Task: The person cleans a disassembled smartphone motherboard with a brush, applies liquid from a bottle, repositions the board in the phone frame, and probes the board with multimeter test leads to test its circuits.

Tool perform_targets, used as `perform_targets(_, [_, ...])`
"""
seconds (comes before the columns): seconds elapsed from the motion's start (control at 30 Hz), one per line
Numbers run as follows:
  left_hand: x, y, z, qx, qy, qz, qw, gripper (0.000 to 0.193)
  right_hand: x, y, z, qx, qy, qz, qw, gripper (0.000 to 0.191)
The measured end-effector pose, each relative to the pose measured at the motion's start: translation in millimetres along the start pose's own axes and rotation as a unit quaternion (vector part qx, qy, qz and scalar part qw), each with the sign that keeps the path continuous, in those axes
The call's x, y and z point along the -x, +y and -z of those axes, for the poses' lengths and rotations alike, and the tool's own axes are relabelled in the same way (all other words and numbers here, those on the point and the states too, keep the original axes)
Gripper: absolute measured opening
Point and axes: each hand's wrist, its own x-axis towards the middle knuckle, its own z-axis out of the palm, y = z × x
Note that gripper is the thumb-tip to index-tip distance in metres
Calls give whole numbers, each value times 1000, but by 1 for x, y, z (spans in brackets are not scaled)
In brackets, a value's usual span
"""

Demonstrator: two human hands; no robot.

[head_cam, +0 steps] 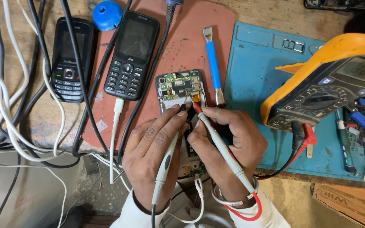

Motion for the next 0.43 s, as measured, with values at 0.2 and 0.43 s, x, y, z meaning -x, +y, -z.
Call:
perform_targets(0.2, [0,1,0,-3,-2,5,1000,39,-1,-3,0,8,1,-6,1000,40])
perform_targets(0.43, [0,0,0,-10,-3,4,1000,39,-9,9,-17,-1,1,-7,1000,39])
